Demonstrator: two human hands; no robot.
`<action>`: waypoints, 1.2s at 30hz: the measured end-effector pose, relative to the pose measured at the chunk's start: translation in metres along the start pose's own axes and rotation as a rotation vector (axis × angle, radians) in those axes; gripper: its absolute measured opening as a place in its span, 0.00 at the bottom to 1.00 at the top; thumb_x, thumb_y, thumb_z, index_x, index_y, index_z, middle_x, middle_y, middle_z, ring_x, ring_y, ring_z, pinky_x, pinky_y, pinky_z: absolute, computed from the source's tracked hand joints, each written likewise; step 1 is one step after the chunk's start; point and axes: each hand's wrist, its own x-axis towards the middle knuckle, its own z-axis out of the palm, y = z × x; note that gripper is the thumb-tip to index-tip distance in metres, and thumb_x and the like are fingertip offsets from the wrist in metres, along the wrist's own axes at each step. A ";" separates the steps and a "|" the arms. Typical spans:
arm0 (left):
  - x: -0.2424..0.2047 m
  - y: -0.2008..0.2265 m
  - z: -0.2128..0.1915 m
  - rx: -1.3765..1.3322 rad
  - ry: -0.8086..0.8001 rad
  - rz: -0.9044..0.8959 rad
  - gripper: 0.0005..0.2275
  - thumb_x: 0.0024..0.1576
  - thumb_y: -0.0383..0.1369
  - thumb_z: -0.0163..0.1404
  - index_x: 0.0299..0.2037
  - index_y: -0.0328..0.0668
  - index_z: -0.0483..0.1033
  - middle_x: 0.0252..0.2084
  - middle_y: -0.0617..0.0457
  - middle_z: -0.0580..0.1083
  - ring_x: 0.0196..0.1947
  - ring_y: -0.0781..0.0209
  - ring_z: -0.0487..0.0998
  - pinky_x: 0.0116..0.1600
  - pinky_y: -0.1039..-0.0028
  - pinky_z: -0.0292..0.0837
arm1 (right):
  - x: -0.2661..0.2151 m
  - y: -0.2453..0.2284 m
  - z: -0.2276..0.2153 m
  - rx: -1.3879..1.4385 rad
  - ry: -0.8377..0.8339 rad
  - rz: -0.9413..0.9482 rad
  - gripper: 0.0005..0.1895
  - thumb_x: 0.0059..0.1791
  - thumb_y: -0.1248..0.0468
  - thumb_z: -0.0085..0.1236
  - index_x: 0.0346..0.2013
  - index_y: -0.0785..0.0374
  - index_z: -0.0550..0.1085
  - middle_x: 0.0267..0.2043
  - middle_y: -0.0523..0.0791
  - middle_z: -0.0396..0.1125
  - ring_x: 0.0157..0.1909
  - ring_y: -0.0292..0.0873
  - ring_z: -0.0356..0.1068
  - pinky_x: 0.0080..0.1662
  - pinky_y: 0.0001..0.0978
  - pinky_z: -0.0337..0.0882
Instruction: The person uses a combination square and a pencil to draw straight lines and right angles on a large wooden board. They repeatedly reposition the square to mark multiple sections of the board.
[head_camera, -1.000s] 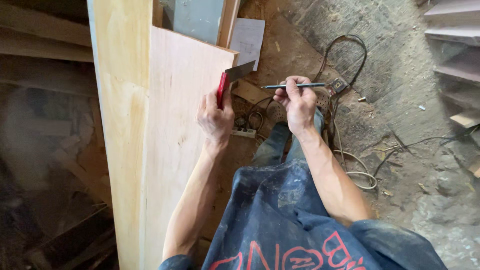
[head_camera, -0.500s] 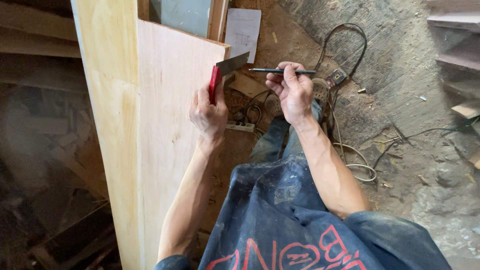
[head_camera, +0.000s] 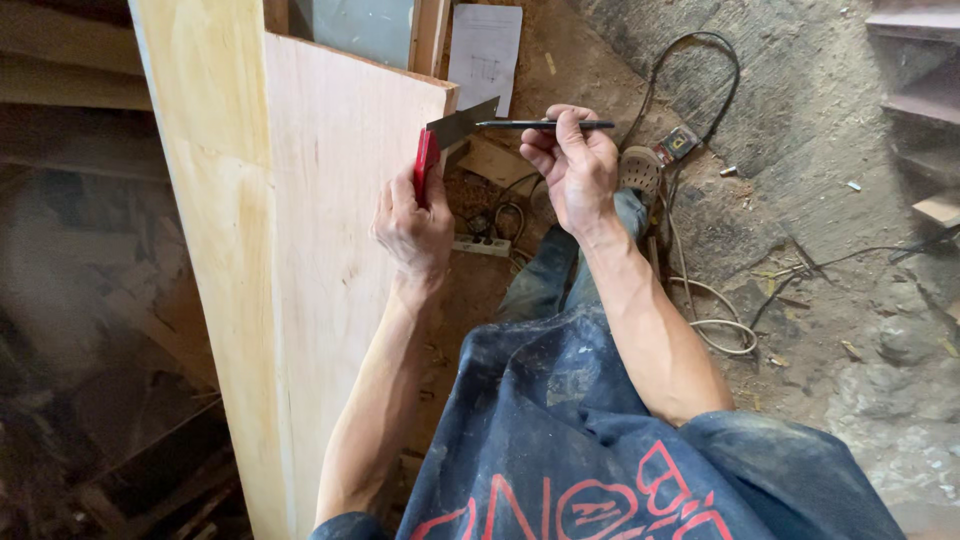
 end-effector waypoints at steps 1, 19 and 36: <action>0.000 0.000 0.000 0.007 -0.002 -0.003 0.07 0.61 0.32 0.60 0.45 0.40 0.79 0.33 0.49 0.76 0.31 0.50 0.78 0.36 0.63 0.73 | 0.001 0.001 0.001 -0.006 0.011 -0.001 0.12 0.59 0.59 0.51 0.50 0.65 0.69 0.43 0.47 0.70 0.46 0.43 0.75 0.50 0.35 0.79; -0.001 0.001 -0.001 0.035 -0.029 -0.003 0.07 0.61 0.31 0.59 0.45 0.39 0.78 0.34 0.49 0.76 0.32 0.49 0.78 0.37 0.62 0.73 | 0.008 0.014 -0.005 0.074 0.053 0.012 0.11 0.58 0.59 0.53 0.49 0.65 0.70 0.42 0.48 0.71 0.44 0.43 0.76 0.47 0.34 0.80; -0.002 -0.001 0.002 0.069 -0.032 -0.006 0.08 0.62 0.33 0.60 0.45 0.39 0.78 0.33 0.48 0.75 0.32 0.48 0.78 0.36 0.61 0.73 | 0.014 0.014 0.005 0.081 0.057 0.026 0.13 0.58 0.58 0.53 0.49 0.65 0.71 0.41 0.47 0.71 0.44 0.42 0.76 0.47 0.33 0.79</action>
